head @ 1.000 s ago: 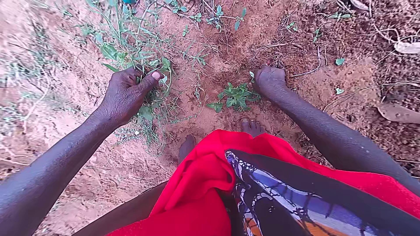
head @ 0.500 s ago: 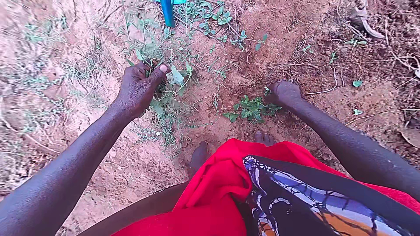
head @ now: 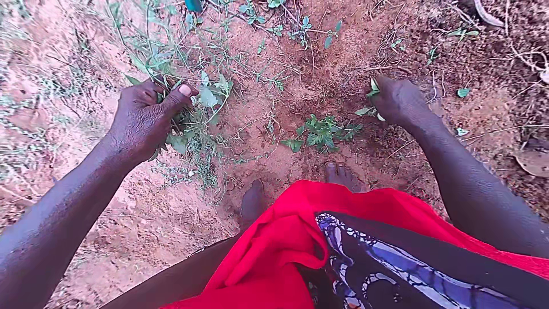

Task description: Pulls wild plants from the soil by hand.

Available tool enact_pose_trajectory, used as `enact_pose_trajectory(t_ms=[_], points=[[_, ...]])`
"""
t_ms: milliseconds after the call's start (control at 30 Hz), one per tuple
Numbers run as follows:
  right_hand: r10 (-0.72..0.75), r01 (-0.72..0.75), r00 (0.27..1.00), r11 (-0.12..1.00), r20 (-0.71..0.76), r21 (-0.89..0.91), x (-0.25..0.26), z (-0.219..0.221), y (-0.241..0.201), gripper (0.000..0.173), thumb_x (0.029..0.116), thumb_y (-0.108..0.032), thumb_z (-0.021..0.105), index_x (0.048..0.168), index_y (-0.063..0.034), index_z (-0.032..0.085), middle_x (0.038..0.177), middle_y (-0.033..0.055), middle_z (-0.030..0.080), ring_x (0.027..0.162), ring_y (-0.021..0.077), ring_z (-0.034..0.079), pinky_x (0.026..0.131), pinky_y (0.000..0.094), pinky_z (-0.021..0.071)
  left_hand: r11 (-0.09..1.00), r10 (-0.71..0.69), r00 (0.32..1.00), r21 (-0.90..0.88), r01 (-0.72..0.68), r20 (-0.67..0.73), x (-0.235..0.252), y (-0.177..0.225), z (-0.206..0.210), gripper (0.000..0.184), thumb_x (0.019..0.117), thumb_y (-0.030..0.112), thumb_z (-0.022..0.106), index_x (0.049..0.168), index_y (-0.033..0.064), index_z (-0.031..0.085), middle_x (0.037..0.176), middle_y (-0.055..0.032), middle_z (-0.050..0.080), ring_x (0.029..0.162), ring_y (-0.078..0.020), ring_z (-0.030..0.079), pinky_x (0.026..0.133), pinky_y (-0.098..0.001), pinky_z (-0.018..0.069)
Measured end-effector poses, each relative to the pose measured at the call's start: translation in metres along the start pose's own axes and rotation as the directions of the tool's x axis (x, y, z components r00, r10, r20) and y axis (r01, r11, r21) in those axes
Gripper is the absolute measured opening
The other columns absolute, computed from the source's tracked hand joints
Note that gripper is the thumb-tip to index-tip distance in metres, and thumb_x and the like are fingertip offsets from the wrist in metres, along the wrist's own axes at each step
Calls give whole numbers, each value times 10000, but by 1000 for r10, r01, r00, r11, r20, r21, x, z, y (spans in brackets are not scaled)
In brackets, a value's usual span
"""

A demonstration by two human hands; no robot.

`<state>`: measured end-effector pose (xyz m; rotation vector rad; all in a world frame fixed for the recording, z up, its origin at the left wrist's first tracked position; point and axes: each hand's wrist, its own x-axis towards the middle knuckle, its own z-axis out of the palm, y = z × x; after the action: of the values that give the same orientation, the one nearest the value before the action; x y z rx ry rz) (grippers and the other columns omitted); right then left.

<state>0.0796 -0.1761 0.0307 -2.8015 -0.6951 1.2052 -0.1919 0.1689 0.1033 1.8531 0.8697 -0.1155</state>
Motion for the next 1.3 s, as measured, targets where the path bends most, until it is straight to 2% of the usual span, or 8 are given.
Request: enact_pose_trajectory(t_ms=[100,233,433,633,767,1000,1200,1300], points=[[-129,122,989,988,68,99,3,23,-17,252,1031,-80,518,1240,1,634,1060,326,665,1026,541,640,829,731,452,1000,-10,1000,17,10,22,1,2,7,94,1044,208,557,1047,174,645,863,152,666,736,70,633,685,-135,548],[-25,19,994,998,102,60,2,52,-49,401,1044,-371,597,1235,-23,660,1142,288,675,1104,488,645,880,681,479,999,-28,999,41,26,35,0,7,14,97,1045,208,557,1037,169,645,852,152,668,736,76,634,685,-131,546],[14,6,993,985,114,-175,-3,77,-73,646,955,-524,681,1261,43,631,1279,302,621,1248,505,560,913,658,467,996,-53,997,79,49,52,1,5,18,126,1044,199,566,1048,114,660,847,96,656,736,47,621,694,-158,536],[34,34,969,963,246,-266,-9,67,-95,496,987,-289,674,1305,84,594,1337,311,581,1270,496,547,965,645,459,997,-33,999,67,34,-18,3,22,8,167,1064,210,548,1021,95,660,785,69,634,658,29,593,627,-162,509],[43,21,968,968,246,-250,-15,65,-96,593,970,-404,685,1309,76,605,1392,292,565,1334,473,509,1014,648,427,999,-36,998,29,37,-42,2,22,0,178,1068,194,541,1021,83,672,740,75,616,610,28,568,586,-150,490],[85,28,938,949,337,-315,-18,61,-110,486,1002,-303,614,1270,102,600,1409,315,533,1341,465,507,1009,617,438,998,-59,994,-1,59,-88,0,11,-18,185,1067,196,538,1024,60,656,751,38,604,630,-11,577,616,-198,511],[47,48,964,938,262,-344,-25,73,-110,476,997,-222,586,1320,127,563,1389,331,549,1335,485,508,1016,613,433,996,-89,991,-20,88,-98,-11,7,-20,197,1076,214,525,1020,75,654,723,53,594,579,1,550,553,-169,479],[33,72,960,929,278,-362,-24,74,-106,475,1017,-247,602,1339,100,561,1394,323,549,1328,490,515,1005,616,447,992,-112,988,-73,104,-108,-8,0,-24,180,1070,169,528,1009,53,652,741,40,607,614,-14,575,600,-194,508]])
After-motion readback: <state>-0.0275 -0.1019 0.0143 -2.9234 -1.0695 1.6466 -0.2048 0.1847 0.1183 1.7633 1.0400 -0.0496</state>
